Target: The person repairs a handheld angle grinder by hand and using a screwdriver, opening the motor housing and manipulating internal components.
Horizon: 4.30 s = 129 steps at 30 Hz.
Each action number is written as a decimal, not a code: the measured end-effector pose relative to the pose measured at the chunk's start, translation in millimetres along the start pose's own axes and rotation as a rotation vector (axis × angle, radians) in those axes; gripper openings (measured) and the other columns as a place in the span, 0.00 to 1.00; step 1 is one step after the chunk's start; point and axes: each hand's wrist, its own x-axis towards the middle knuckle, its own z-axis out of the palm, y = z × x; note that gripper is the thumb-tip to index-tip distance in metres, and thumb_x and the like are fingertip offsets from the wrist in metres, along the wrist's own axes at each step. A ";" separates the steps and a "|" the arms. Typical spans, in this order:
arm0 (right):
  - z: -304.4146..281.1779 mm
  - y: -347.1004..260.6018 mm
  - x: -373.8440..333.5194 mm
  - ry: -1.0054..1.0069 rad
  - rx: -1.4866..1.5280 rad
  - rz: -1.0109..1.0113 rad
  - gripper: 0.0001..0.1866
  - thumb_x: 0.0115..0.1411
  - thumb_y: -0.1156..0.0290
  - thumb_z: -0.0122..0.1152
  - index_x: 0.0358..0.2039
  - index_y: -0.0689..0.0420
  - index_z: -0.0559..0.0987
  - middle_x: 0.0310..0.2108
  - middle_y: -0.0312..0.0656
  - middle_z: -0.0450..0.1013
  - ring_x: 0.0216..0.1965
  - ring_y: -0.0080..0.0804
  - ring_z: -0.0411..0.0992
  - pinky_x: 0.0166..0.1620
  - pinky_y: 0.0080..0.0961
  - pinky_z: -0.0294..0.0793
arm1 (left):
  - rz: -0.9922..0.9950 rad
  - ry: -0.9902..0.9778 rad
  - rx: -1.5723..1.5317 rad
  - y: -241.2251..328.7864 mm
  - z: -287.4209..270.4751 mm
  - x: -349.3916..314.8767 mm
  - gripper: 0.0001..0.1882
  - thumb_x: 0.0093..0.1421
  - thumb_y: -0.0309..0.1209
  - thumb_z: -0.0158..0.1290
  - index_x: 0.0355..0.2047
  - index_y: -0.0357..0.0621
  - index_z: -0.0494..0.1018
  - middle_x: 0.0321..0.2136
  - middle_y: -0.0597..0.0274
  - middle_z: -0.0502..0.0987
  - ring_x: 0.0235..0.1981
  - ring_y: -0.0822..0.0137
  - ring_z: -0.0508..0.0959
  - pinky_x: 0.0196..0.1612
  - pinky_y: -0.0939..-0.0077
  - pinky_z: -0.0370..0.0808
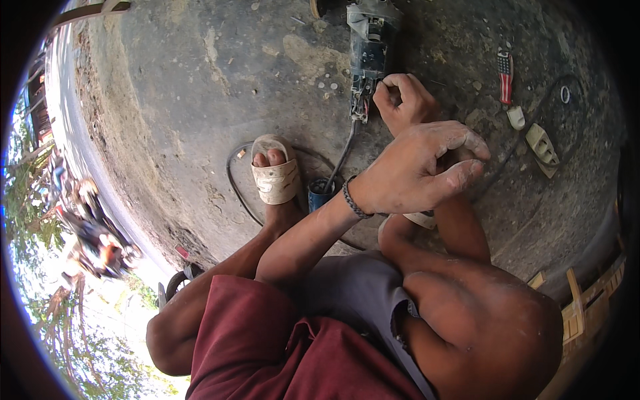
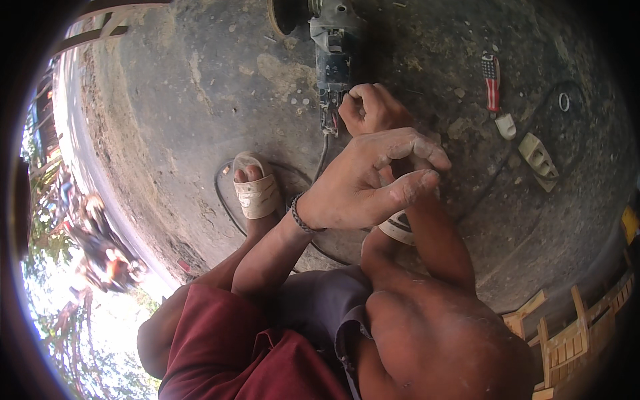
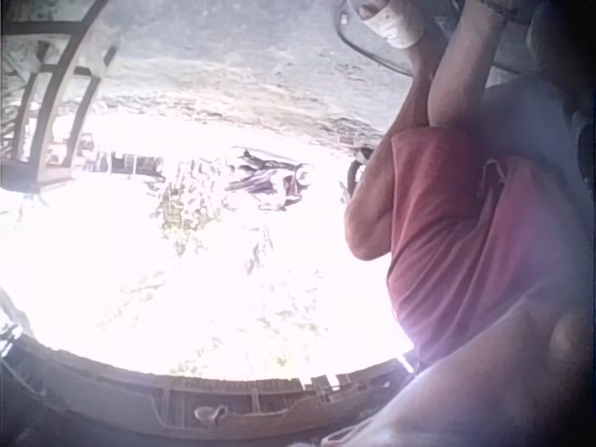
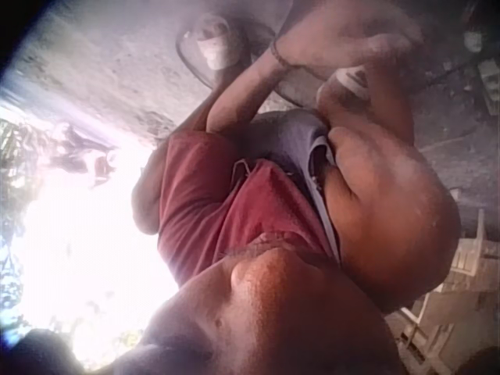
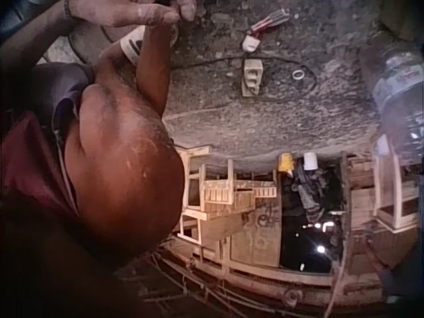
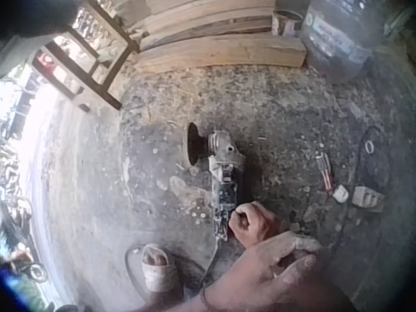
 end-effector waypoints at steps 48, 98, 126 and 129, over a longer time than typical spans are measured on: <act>-9.8 4.1 2.3 -0.079 -0.117 -0.006 0.07 0.56 0.72 0.66 0.31 0.56 0.75 0.25 0.45 0.77 0.25 0.49 0.77 0.25 0.39 0.75 | 0.108 0.018 0.106 -11.0 -2.7 -2.7 0.14 0.66 0.35 0.55 0.45 0.38 0.78 0.40 0.58 0.80 0.40 0.66 0.78 0.41 0.71 0.74; -42.6 -5.5 -1.7 -0.234 0.259 0.090 0.06 0.58 0.73 0.65 0.33 0.62 0.79 0.27 0.45 0.79 0.26 0.35 0.79 0.29 0.31 0.75 | -0.298 0.265 0.641 -31.3 -82.6 -10.3 0.16 0.64 0.37 0.59 0.47 0.40 0.80 0.37 0.55 0.84 0.36 0.66 0.84 0.39 0.72 0.79; -70.2 -23.1 -7.0 -0.150 0.330 -0.017 0.06 0.62 0.74 0.66 0.39 0.61 0.82 0.33 0.44 0.81 0.34 0.32 0.82 0.35 0.27 0.79 | -0.350 0.191 0.368 -20.3 -70.1 -10.6 0.15 0.72 0.38 0.52 0.42 0.36 0.76 0.30 0.67 0.79 0.33 0.77 0.76 0.38 0.78 0.74; -69.8 -22.9 -7.0 -0.149 0.311 -0.049 0.04 0.63 0.75 0.66 0.37 0.61 0.81 0.31 0.43 0.80 0.31 0.33 0.81 0.32 0.28 0.78 | -0.303 0.186 0.459 -20.3 -70.2 -12.2 0.16 0.72 0.39 0.51 0.41 0.36 0.76 0.28 0.63 0.80 0.32 0.74 0.78 0.37 0.75 0.75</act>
